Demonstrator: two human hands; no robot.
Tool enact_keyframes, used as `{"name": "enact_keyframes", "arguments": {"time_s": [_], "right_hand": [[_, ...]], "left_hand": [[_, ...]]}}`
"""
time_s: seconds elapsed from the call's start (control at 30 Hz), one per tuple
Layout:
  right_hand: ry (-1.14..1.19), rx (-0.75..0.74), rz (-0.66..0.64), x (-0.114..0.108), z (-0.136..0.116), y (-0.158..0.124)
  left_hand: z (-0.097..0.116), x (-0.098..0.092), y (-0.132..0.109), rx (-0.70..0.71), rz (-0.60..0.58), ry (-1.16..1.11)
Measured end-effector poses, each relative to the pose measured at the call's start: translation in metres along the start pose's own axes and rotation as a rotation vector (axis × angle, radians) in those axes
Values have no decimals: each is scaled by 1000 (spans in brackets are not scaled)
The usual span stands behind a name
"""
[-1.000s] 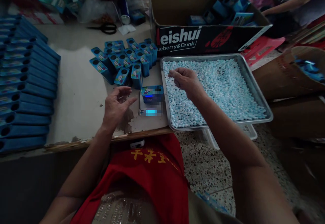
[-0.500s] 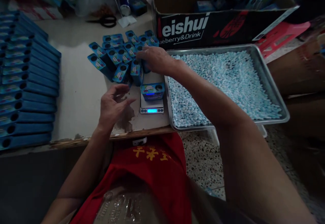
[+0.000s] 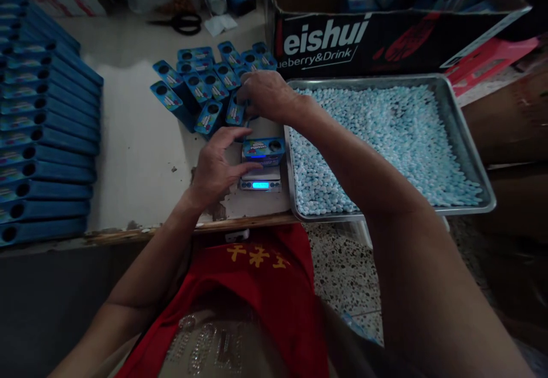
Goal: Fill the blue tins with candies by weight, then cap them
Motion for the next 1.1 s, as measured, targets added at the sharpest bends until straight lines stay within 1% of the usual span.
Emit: {"name": "enact_keyframes", "arguments": {"time_s": [0.1, 0.17, 0.23, 0.27, 0.33, 0.4, 0.43, 0.5, 0.6, 0.7, 0.77, 0.8, 0.87, 0.93, 1.0, 1.07, 1.1], "right_hand": [[17, 53, 4, 0, -4, -1], [-30, 68, -24, -1, -15, -6], [-139, 52, -61, -3, -27, -15], [-195, 49, -63, -4, -32, -22], [-250, 64, -32, -10, -37, -42], [-221, 88, 28, -13, -35, -68], [-195, 97, 49, -13, -33, -82], [-165, 118, 66, -8, -27, -109], [-118, 153, 52, 10, -24, -139], [-145, 139, 47, 30, -31, -156], [-147, 140, 105, 33, -34, -164], [-122, 157, 102, 34, -33, -168], [-70, 237, 151, 27, -26, -174], [-57, 325, 278, 16, -16, -180], [-76, 407, 419, 6, -5, -183], [-103, 487, 518, 2, 10, -183], [-114, 530, 540, 3, 19, -181]], "left_hand": [[-1, 15, 13, -2, -43, 38], [1, 23, 16, -16, -52, 60], [9, 26, 10, -13, -54, 85], [14, 25, 4, -3, -57, 95], [25, 14, -15, 15, -53, 98], [30, -7, -40, -3, -14, 81], [29, -20, -53, -33, 16, 67], [18, -47, -77, -129, 90, 42], [-5, -82, -104, -296, 214, 48], [-15, -104, -117, -366, 290, 71], [-15, -113, -117, -360, 303, 86], [-15, -118, -115, -355, 304, 100], [-15, -131, -109, -347, 310, 144], [-19, -150, -99, -338, 324, 203], [-29, -177, -82, -313, 342, 264], [-45, -212, -56, -277, 363, 317], [-54, -232, -39, -256, 382, 341]]}}
Point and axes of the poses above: each hand's wrist, its own y-axis towards the middle knuckle, its own x-axis out of the palm, z = x × y, the point moved 4 cm from there along y, towards the middle knuckle, and after that the axes turned 9 degrees about -z, right-handed, at the moved point
